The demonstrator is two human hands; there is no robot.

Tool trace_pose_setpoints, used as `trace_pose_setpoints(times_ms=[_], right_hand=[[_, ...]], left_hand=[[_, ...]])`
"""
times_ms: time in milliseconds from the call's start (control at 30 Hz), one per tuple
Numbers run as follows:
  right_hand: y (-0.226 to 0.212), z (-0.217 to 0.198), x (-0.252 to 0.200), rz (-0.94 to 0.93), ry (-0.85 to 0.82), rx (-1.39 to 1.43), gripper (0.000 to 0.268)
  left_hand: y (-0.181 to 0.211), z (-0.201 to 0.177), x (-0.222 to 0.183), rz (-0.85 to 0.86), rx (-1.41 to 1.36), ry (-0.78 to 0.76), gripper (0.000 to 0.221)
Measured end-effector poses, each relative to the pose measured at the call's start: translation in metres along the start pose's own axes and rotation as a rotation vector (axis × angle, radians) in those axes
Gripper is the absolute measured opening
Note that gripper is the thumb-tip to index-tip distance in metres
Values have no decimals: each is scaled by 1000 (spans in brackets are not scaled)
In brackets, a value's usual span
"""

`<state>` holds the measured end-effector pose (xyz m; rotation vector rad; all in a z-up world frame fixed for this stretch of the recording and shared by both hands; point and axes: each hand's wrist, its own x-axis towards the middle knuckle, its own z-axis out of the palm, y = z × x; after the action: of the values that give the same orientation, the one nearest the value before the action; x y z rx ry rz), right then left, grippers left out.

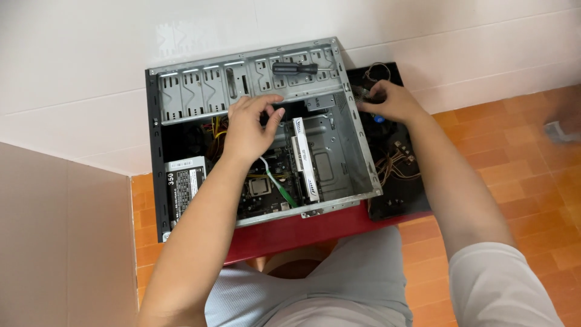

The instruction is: Organizing and tucking away unused power supply unit (PSU) cables inside a computer case for better cable management.

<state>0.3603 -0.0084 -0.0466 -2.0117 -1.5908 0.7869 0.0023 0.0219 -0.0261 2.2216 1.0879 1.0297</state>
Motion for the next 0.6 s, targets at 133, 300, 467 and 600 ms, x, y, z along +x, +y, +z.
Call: trace_pose_setpoints(times_ms=[133,300,467,600], right_hand=[[34,17,25,51,65,-21,57],[42,25,38,121,25,26,52],[47,24,48,78,35,195,42],[49,11,50,78,112,330,46]], left_hand=[[2,-2,1,9,-3,-7,20],[0,-1,0,-7,-14,-5,17],[3,-2,0,-12,-19,1,16],[3,-2,0,-12,-27,1,15]])
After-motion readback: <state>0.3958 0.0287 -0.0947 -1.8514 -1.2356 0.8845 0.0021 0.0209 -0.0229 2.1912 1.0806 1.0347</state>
